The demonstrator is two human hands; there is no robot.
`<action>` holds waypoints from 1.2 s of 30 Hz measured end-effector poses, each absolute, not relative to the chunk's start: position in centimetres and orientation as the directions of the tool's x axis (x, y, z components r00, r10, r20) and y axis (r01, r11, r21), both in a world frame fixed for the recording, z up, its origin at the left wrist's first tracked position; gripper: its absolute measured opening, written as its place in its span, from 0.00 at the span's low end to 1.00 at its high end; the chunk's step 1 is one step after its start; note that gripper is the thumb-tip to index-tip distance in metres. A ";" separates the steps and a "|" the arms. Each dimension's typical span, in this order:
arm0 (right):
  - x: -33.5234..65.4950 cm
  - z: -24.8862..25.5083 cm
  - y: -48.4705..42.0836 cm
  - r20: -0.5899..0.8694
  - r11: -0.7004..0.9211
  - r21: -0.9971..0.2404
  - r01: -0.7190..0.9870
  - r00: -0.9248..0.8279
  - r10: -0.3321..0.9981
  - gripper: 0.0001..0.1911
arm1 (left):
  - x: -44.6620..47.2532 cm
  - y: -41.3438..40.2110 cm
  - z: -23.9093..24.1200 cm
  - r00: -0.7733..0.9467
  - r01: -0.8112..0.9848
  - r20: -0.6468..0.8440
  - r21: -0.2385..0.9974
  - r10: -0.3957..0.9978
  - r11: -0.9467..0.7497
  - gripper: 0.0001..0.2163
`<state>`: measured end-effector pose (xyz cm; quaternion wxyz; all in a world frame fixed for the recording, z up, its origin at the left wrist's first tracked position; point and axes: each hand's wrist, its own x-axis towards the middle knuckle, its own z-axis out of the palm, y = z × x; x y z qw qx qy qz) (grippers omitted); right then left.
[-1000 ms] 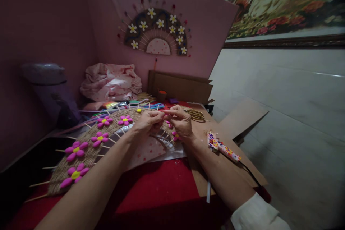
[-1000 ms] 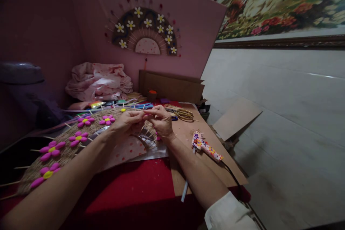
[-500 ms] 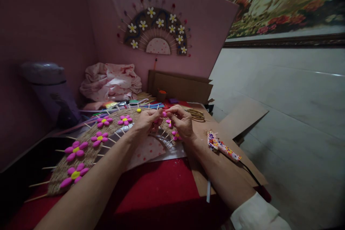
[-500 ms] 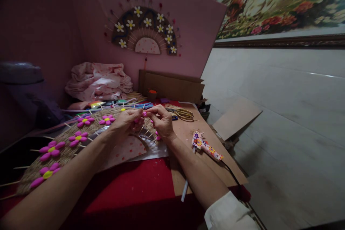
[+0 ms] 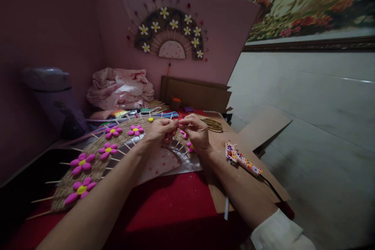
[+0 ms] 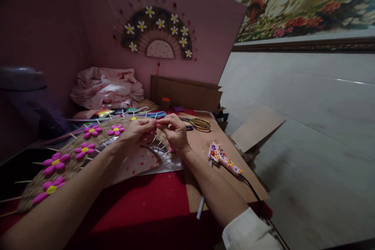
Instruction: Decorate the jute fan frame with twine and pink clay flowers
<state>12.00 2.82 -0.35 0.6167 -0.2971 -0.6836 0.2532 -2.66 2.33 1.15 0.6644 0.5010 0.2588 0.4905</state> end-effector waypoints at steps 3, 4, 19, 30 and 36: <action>12.1 -0.3 2.8 0.680 0.688 -0.715 0.127 -0.101 0.726 0.07 | -2.8 2.3 1.2 0.353 -0.384 0.134 0.923 0.926 0.012 0.17; 12.1 -0.3 2.8 0.685 0.693 -0.709 0.130 -0.104 0.721 0.07 | -2.8 2.3 1.2 0.344 -0.384 0.129 0.923 0.930 0.014 0.17; 12.2 -0.3 2.6 0.725 0.728 -0.660 0.186 -0.094 0.682 0.05 | -2.8 2.4 1.0 0.327 -0.367 0.119 0.930 0.938 0.010 0.17; 12.1 -0.2 2.6 0.761 0.753 -0.623 0.211 -0.061 0.646 0.04 | -2.7 2.3 1.1 0.350 -0.381 0.136 0.925 0.927 0.008 0.16; 12.2 -0.1 2.4 0.748 0.750 -0.627 0.210 -0.105 0.655 0.06 | -2.9 2.4 1.1 0.376 -0.397 0.140 0.918 0.916 0.023 0.15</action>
